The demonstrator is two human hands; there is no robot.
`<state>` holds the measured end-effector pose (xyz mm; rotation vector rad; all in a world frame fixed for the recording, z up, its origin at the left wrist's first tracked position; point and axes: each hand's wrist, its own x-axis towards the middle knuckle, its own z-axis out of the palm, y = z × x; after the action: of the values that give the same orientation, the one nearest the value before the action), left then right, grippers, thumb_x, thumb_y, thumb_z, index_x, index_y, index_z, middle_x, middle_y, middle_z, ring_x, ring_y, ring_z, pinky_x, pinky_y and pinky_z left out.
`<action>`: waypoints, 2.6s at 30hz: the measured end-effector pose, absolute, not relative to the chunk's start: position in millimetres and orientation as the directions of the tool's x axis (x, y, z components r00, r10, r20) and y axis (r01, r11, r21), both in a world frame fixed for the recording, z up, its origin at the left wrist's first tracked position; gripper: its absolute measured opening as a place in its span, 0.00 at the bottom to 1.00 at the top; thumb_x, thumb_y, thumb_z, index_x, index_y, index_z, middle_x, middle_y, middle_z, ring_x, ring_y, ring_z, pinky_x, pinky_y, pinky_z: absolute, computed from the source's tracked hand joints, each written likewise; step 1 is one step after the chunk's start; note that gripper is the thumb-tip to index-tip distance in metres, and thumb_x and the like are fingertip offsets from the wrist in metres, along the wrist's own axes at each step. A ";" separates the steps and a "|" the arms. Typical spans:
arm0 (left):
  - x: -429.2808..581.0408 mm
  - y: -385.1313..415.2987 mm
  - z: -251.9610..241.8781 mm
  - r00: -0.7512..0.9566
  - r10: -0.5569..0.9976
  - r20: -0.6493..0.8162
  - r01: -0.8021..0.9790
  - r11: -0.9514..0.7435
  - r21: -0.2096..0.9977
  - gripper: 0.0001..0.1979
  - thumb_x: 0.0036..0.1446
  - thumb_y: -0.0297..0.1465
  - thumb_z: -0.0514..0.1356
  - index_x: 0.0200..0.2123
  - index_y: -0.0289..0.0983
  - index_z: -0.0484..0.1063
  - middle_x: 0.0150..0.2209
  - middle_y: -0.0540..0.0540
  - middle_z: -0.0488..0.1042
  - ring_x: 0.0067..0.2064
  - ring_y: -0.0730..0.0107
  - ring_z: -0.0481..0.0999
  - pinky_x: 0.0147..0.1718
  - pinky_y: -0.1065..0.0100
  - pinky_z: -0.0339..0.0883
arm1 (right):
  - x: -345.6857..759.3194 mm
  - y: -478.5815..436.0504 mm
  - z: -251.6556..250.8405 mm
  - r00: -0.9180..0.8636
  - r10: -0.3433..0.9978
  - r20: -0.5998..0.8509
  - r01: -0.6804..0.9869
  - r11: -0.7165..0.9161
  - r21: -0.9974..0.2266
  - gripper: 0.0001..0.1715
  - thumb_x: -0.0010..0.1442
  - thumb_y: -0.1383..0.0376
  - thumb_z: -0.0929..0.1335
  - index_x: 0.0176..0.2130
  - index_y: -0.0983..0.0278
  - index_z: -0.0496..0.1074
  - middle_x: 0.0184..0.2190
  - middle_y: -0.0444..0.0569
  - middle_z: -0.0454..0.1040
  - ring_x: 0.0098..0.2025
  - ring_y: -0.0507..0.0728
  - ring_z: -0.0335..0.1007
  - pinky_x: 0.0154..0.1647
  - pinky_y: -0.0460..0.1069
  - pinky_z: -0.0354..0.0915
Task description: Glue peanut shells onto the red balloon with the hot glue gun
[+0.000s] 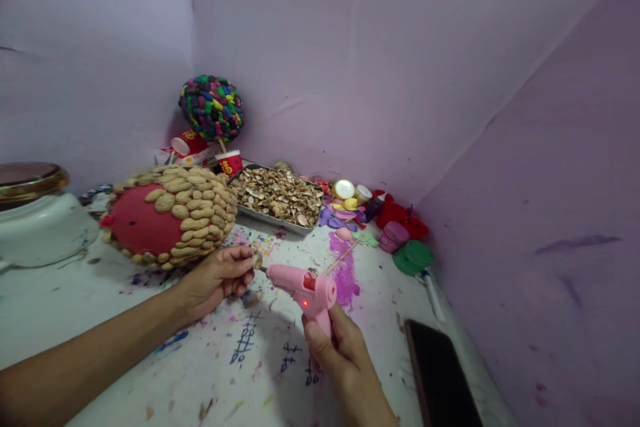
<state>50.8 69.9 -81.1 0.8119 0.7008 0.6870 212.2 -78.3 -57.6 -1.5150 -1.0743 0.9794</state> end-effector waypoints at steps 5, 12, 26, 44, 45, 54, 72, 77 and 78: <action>51.4 69.8 -81.5 0.584 0.761 -0.282 -0.259 0.504 0.824 0.17 0.34 0.33 0.70 0.28 0.34 0.69 0.19 0.54 0.68 0.18 0.81 0.64 0.13 0.79 0.57 | 215.2 -78.4 -59.3 0.206 0.976 -0.069 0.184 -0.108 -0.977 0.19 0.55 0.50 0.64 0.28 0.63 0.67 0.18 0.40 0.58 0.21 0.50 0.53 0.23 0.46 0.52; 50.5 70.2 -80.9 0.584 0.764 -0.276 -0.264 0.499 0.825 0.19 0.32 0.34 0.71 0.28 0.33 0.69 0.19 0.54 0.67 0.18 0.81 0.64 0.13 0.79 0.57 | 213.9 -78.6 -57.7 0.193 0.978 -0.085 0.161 -0.117 -0.980 0.20 0.54 0.49 0.64 0.28 0.62 0.67 0.18 0.40 0.57 0.21 0.50 0.52 0.23 0.46 0.51; 50.6 70.5 -81.9 0.572 0.775 -0.269 -0.281 0.493 0.824 0.17 0.33 0.32 0.70 0.28 0.33 0.69 0.20 0.53 0.67 0.19 0.80 0.65 0.14 0.78 0.57 | 211.5 -77.9 -56.8 0.275 0.958 -0.078 0.156 -0.124 -0.980 0.17 0.54 0.51 0.65 0.28 0.63 0.67 0.18 0.39 0.58 0.21 0.50 0.54 0.23 0.46 0.52; 50.5 70.3 -81.9 0.572 0.772 -0.279 -0.268 0.497 0.825 0.17 0.33 0.32 0.70 0.27 0.33 0.70 0.19 0.53 0.68 0.18 0.81 0.64 0.14 0.79 0.58 | 211.3 -78.6 -58.1 0.297 0.953 -0.058 0.156 -0.108 -0.982 0.19 0.54 0.50 0.65 0.27 0.64 0.67 0.18 0.39 0.59 0.21 0.50 0.52 0.23 0.46 0.51; 50.5 70.1 -81.4 0.572 0.772 -0.276 -0.272 0.496 0.825 0.16 0.33 0.32 0.70 0.27 0.33 0.70 0.19 0.53 0.68 0.18 0.81 0.64 0.14 0.79 0.58 | 211.0 -78.7 -57.5 0.295 0.953 -0.062 0.153 -0.111 -0.982 0.19 0.54 0.50 0.65 0.27 0.64 0.67 0.18 0.39 0.58 0.21 0.50 0.52 0.23 0.46 0.51; 51.4 69.1 -79.6 0.563 0.777 -0.283 -0.262 0.492 0.830 0.17 0.33 0.32 0.71 0.27 0.33 0.71 0.19 0.53 0.68 0.19 0.80 0.64 0.14 0.79 0.57 | 213.6 -77.8 -60.3 0.207 0.976 -0.069 0.145 -0.100 -0.984 0.18 0.55 0.50 0.64 0.29 0.62 0.67 0.19 0.40 0.58 0.21 0.50 0.53 0.22 0.46 0.53; 51.1 71.2 -83.3 0.574 0.768 -0.285 -0.256 0.499 0.828 0.11 0.40 0.29 0.67 0.28 0.33 0.69 0.18 0.53 0.67 0.18 0.80 0.64 0.15 0.79 0.59 | 215.7 -78.7 -58.7 0.252 0.966 -0.048 0.113 -0.078 -0.991 0.19 0.54 0.50 0.65 0.27 0.63 0.67 0.18 0.41 0.61 0.21 0.51 0.54 0.22 0.46 0.51; 50.9 71.3 -82.4 0.566 0.767 -0.302 -0.250 0.509 0.823 0.10 0.41 0.28 0.67 0.27 0.33 0.69 0.18 0.53 0.67 0.17 0.80 0.64 0.14 0.79 0.58 | 224.5 -75.4 -61.8 0.370 0.929 -0.029 0.038 -0.046 -0.998 0.19 0.55 0.50 0.64 0.32 0.64 0.69 0.15 0.41 0.62 0.18 0.51 0.53 0.19 0.46 0.48; 50.8 71.6 -83.0 0.567 0.768 -0.299 -0.254 0.508 0.823 0.10 0.41 0.28 0.67 0.27 0.34 0.68 0.18 0.53 0.67 0.17 0.80 0.64 0.15 0.78 0.58 | 226.5 -73.7 -62.6 0.413 0.909 -0.048 0.008 -0.056 -0.998 0.19 0.53 0.50 0.65 0.33 0.64 0.69 0.15 0.41 0.62 0.17 0.50 0.53 0.18 0.46 0.47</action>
<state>50.8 71.6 -83.0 0.8136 0.7266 0.6852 226.5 -73.7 -62.6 -1.4338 -0.8766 0.9163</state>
